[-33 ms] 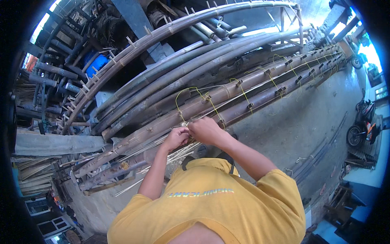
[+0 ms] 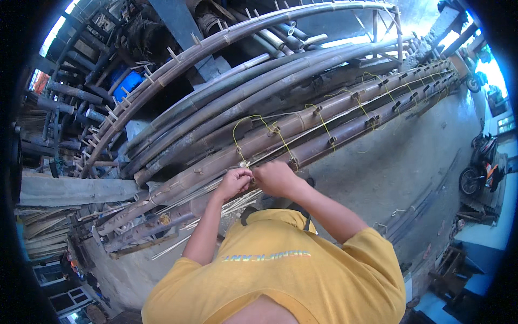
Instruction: The person weaves thin bamboo strips through a curved bamboo frame using yellow string to secure the weave. They repeatedly tie knots and adjust the strips along the frame, then lift the completed woven section to inspect it.
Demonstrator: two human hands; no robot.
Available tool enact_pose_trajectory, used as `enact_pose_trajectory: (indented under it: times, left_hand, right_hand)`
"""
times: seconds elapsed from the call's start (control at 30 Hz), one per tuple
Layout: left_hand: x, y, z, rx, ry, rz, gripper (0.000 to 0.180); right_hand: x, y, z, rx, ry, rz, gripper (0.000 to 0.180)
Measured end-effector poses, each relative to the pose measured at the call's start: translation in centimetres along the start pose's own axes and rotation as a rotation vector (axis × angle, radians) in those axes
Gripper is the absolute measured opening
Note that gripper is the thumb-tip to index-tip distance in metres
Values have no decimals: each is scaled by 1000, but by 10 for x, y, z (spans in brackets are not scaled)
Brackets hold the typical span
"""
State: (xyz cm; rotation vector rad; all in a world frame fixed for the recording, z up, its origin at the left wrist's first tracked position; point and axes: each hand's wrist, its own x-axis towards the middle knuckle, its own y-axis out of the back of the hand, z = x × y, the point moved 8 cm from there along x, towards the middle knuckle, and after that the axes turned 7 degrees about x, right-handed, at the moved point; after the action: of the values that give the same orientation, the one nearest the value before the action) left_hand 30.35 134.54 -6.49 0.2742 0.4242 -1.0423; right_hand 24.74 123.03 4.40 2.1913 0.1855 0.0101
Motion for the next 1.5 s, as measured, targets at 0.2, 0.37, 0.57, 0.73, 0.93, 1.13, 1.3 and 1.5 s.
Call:
enact_pose_trajectory:
  times: [0.2, 0.37, 0.57, 0.73, 0.93, 1.13, 1.3, 1.5]
  left_hand:
    - [15, -1, 22, 130, -111, -12, 17]
    - [12, 0, 16, -19, 17, -126, 21]
    - [22, 1, 3, -61, 7, -182, 14]
    - [15, 4, 3, -40, -64, -13, 16]
    - [13, 2, 1, -16, -152, 49, 17]
    - [7, 10, -11, 15, -233, 166, 18]
    - [9, 9, -10, 51, -192, 157, 17]
    - [10, 4, -5, 42, -180, 145, 16]
  right_hand:
    - [-57, -102, 35, 138, -110, 6, 11]
    - [-32, 9, 35, 382, -240, 293, 18]
    - [15, 23, 23, 179, -35, 360, 20]
    - [-21, -4, 5, 154, -211, -29, 17]
    - [-38, -29, 8, 410, -134, 319, 13]
    - [-44, -53, 30, 342, -293, 156, 17]
    - [-46, -56, 18, 829, -288, 200, 26]
    - [-13, -16, 21, 892, -243, 208, 26]
